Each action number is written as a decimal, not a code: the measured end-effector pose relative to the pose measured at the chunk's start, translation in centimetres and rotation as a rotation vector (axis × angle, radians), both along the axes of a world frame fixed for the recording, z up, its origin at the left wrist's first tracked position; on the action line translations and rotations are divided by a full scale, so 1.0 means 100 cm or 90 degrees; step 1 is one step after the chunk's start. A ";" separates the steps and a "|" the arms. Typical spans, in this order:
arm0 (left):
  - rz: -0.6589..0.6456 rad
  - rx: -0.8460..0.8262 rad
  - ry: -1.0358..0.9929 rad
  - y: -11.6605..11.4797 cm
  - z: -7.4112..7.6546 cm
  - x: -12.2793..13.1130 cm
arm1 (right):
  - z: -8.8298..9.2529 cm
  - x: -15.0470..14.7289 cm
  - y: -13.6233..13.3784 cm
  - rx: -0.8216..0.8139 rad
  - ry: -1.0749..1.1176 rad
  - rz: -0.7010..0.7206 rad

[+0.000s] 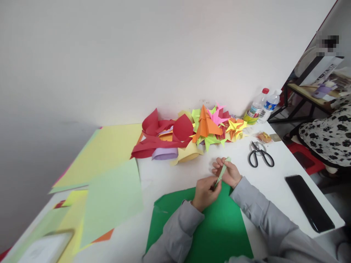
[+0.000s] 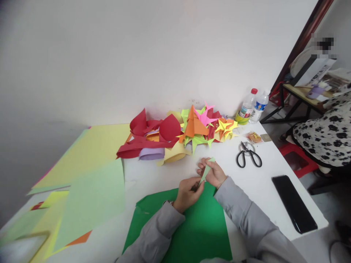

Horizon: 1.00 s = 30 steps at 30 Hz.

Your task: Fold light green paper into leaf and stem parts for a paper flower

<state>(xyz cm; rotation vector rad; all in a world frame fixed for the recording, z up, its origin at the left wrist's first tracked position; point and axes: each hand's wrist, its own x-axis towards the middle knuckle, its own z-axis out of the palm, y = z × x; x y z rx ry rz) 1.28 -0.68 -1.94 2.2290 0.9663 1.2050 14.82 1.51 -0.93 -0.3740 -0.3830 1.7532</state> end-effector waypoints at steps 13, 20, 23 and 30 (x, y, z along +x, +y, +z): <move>0.105 0.033 -0.030 0.003 -0.002 -0.002 | -0.001 -0.003 -0.001 -0.012 -0.165 0.072; 0.104 0.032 -0.024 0.002 -0.002 -0.002 | -0.009 -0.005 0.000 -0.061 -0.173 0.065; 0.093 -0.001 -0.033 0.002 -0.002 -0.002 | -0.010 -0.005 0.001 -0.065 -0.169 0.059; 0.035 -0.069 -0.027 0.003 0.000 -0.004 | -0.012 -0.003 0.002 -0.076 -0.148 0.036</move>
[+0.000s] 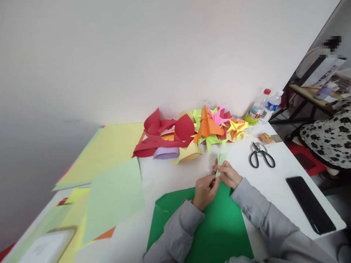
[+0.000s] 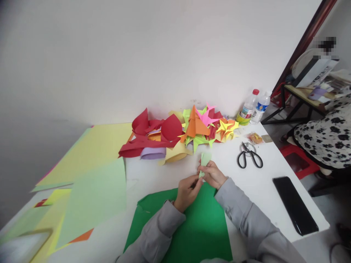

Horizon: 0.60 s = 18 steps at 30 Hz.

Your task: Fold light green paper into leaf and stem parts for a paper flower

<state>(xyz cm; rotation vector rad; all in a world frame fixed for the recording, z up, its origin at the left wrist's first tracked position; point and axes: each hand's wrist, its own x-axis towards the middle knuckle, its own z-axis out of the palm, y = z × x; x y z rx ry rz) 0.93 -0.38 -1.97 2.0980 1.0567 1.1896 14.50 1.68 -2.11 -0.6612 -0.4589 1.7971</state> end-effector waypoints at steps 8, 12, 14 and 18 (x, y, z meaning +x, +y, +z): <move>0.030 -0.012 -0.011 0.000 -0.005 -0.001 | 0.005 -0.002 -0.001 0.032 -0.049 0.023; 0.026 -0.027 -0.032 -0.001 -0.002 0.000 | 0.004 -0.002 -0.001 0.029 -0.046 0.010; -0.006 -0.071 -0.064 -0.001 0.001 -0.001 | 0.003 -0.002 0.000 0.030 -0.040 0.010; -0.130 -0.254 -0.163 0.002 0.007 -0.002 | 0.002 -0.001 0.000 0.037 -0.028 0.010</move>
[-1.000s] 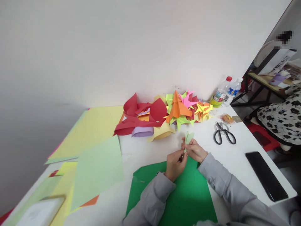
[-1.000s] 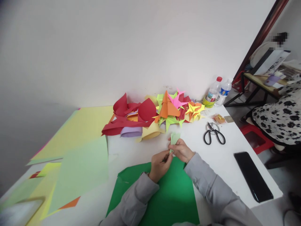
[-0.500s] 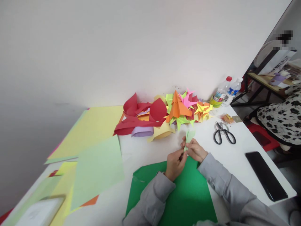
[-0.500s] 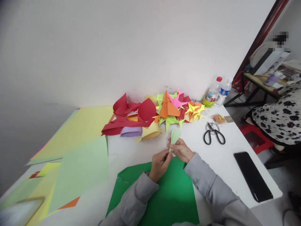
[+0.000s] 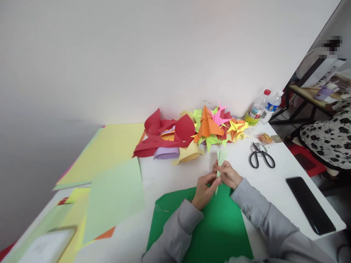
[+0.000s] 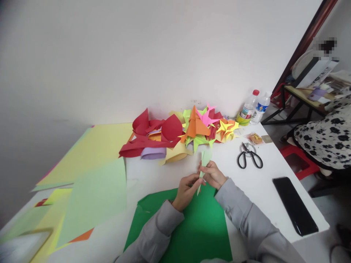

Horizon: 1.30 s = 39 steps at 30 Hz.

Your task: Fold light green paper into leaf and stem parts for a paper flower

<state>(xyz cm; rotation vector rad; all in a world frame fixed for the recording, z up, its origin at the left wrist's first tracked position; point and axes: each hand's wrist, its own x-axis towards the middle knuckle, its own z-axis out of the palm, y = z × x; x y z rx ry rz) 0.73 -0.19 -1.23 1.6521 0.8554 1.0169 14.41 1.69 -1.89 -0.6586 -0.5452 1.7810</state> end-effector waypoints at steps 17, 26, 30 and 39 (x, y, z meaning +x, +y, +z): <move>0.035 -0.037 0.047 0.002 -0.008 0.003 | 0.006 -0.003 -0.003 0.032 -0.068 0.033; 0.024 0.017 0.074 0.002 -0.005 0.002 | 0.005 -0.004 -0.004 0.046 -0.094 0.010; 0.045 0.101 0.109 0.001 -0.005 0.001 | 0.004 -0.004 -0.001 0.029 -0.083 -0.035; 0.038 0.151 0.139 0.000 -0.008 0.001 | 0.003 -0.003 0.000 0.005 -0.067 -0.086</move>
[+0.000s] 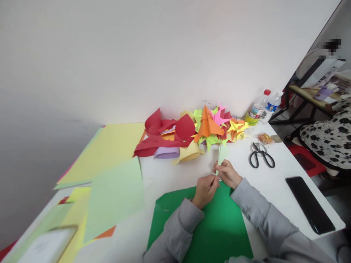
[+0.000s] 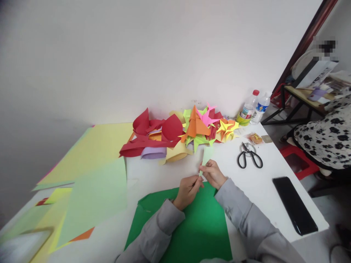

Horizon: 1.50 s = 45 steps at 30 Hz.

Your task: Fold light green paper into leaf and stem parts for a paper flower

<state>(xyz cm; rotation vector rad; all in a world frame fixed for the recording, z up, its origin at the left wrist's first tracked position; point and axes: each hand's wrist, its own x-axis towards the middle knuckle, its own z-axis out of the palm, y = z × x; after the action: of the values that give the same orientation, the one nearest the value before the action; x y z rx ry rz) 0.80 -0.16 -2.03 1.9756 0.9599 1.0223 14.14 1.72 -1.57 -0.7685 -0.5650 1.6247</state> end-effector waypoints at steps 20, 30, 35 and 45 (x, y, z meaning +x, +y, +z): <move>0.046 0.060 0.048 0.000 -0.003 -0.001 | 0.002 0.005 0.005 0.003 0.043 -0.069; 0.032 0.087 0.056 -0.002 -0.001 -0.001 | 0.002 0.010 0.008 0.014 0.058 -0.071; 0.027 0.111 0.061 -0.002 -0.001 -0.001 | -0.001 0.012 0.008 0.018 0.066 -0.067; 0.048 0.136 0.074 -0.004 0.005 0.000 | -0.002 0.012 0.007 0.017 0.085 -0.063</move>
<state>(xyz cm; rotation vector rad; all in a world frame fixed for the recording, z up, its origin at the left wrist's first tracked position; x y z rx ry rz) 0.83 -0.53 -1.55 2.2092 1.0312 1.1005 15.35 2.47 -1.80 -0.6531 -0.4458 1.5608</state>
